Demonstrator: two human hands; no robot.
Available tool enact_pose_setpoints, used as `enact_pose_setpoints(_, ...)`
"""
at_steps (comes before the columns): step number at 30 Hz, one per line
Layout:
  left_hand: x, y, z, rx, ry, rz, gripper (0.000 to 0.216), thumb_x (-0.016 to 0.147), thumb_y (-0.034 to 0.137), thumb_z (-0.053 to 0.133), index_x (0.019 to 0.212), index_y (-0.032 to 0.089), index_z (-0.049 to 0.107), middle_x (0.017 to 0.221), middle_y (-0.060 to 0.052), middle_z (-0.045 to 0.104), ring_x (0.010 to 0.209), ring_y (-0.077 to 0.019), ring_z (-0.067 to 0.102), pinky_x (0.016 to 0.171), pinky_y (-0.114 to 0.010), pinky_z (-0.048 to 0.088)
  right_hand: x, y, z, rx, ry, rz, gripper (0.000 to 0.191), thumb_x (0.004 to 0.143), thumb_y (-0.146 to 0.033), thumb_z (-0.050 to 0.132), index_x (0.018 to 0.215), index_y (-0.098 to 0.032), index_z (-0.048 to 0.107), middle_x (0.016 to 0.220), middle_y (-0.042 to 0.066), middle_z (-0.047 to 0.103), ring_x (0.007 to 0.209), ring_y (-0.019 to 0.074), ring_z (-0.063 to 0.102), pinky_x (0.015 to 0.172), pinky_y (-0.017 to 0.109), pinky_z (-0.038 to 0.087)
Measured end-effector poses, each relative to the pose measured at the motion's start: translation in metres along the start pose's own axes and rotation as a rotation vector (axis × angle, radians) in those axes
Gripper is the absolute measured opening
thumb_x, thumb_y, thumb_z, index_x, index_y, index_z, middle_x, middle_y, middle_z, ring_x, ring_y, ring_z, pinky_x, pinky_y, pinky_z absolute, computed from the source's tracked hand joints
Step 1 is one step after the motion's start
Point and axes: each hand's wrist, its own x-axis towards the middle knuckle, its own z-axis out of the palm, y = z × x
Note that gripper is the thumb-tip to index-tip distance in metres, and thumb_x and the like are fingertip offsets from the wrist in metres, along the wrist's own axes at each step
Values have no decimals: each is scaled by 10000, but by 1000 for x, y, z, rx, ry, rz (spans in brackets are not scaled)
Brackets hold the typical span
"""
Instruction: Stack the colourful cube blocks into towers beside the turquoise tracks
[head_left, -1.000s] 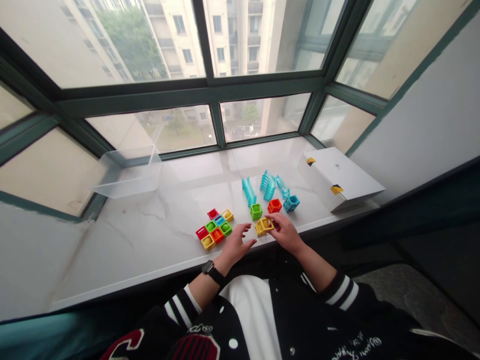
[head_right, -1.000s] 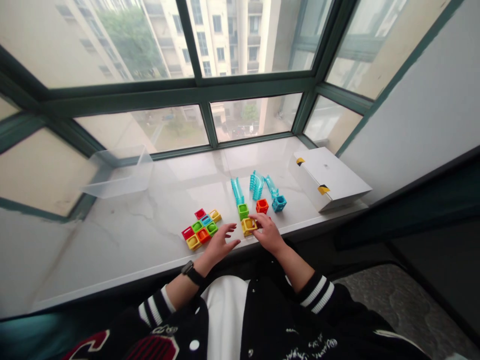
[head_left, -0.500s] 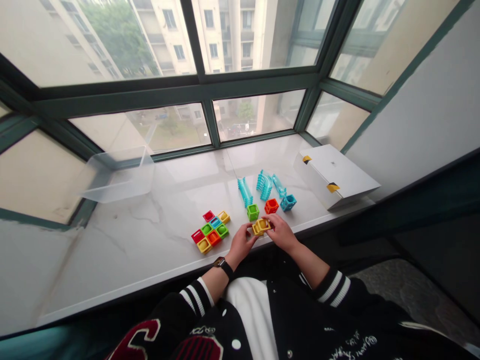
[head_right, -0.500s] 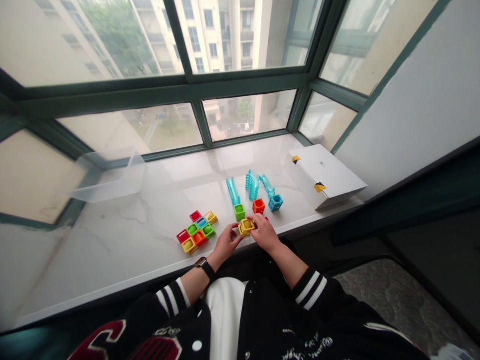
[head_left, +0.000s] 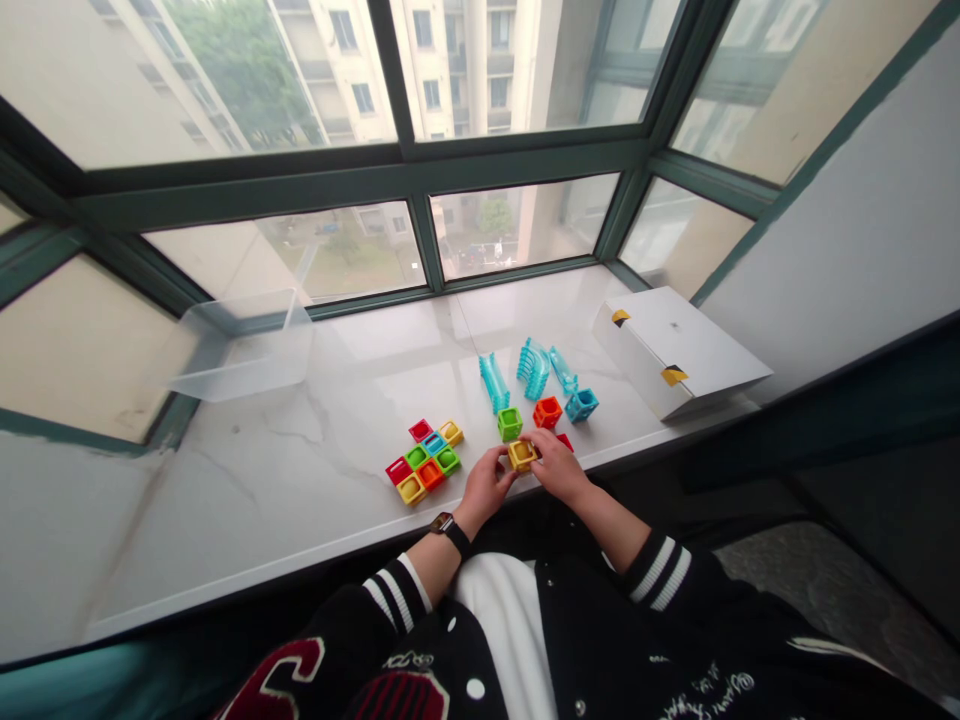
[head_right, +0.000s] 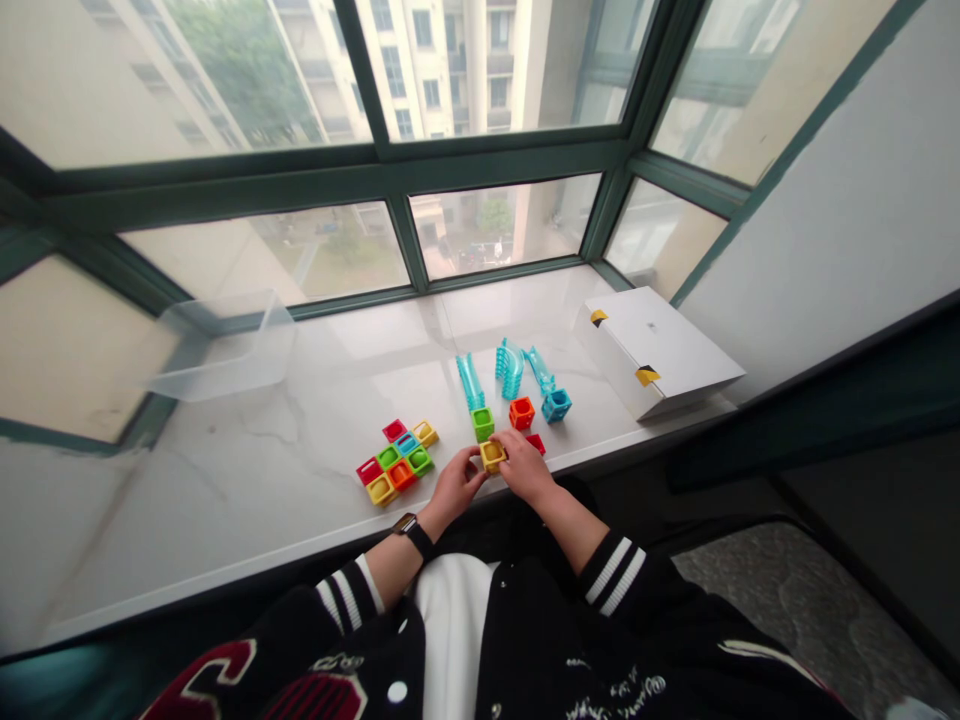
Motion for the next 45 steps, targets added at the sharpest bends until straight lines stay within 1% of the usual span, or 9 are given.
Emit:
enact_pose_setpoints(5,0,0,0,6,2,1,429,872,256,756,1289,227,661,959,-20,718,813,-185,648,804,-320,514,0,3,1,10,1,-8,543,750,-10,553,1226,-237,680,1249,77,686,1119,237,671,1020,399,556)
enact_pose_setpoints(9,0,-3,1,13,1,5,441,873,260,753,1303,233,657,949,-18,714,806,-185,645,793,-317,512,0,4,0,14,-2,-20,542,759,-19,558,1244,-225,682,1271,89,692,1157,247,668,1037,413,550)
enact_pose_setpoints(15,1,-1,2,16,17,0,445,865,247,759,1301,238,665,977,-26,732,822,-184,651,787,-311,516,0,3,-1,12,-1,-13,538,763,-31,580,1249,-233,692,1246,79,701,1015,221,688,955,389,576)
enact_pose_setpoints(17,0,1,2,18,15,-7,441,867,245,754,1299,237,668,995,-30,742,823,-184,659,786,-311,520,-1,3,-1,10,-3,-12,540,769,-33,577,1257,-236,689,1255,81,699,1040,224,689,959,387,577)
enact_pose_setpoints(21,0,2,1,34,14,8,453,878,245,740,1324,240,662,1010,-34,751,824,-188,666,800,-318,531,0,2,-1,2,-15,-22,562,765,-18,558,1272,-228,680,1283,90,693,1142,239,678,1030,403,557)
enact_pose_setpoints(25,0,-2,2,33,13,37,464,894,248,726,1350,237,645,1031,-44,747,849,-196,666,825,-332,539,0,1,-3,-18,-32,-22,554,774,-11,559,1270,-226,679,1291,93,692,1143,237,681,1055,406,548)
enact_pose_setpoints(30,1,-4,3,47,-1,27,462,891,237,728,1345,246,641,1031,-38,738,861,-197,663,836,-334,544,1,-1,-5,-59,-49,-24,553,793,-6,570,1283,-234,687,1301,93,692,1188,246,671,1073,412,539)
enact_pose_setpoints(36,1,-4,3,54,-2,53,466,891,214,713,1350,232,634,1065,-47,739,861,-193,660,854,-339,547,1,-2,-6,-89,-52,-17,562,804,6,564,1299,-233,680,1326,89,686,1207,251,663,1081,410,535)
enact_pose_setpoints(45,1,-2,1,19,-11,9,490,875,229,740,1357,242,651,1013,-42,746,841,-200,670,844,-343,554,-1,-5,-5,-93,-27,-1,568,794,6,578,1292,-248,681,1311,84,688,1171,250,675,1054,421,552)
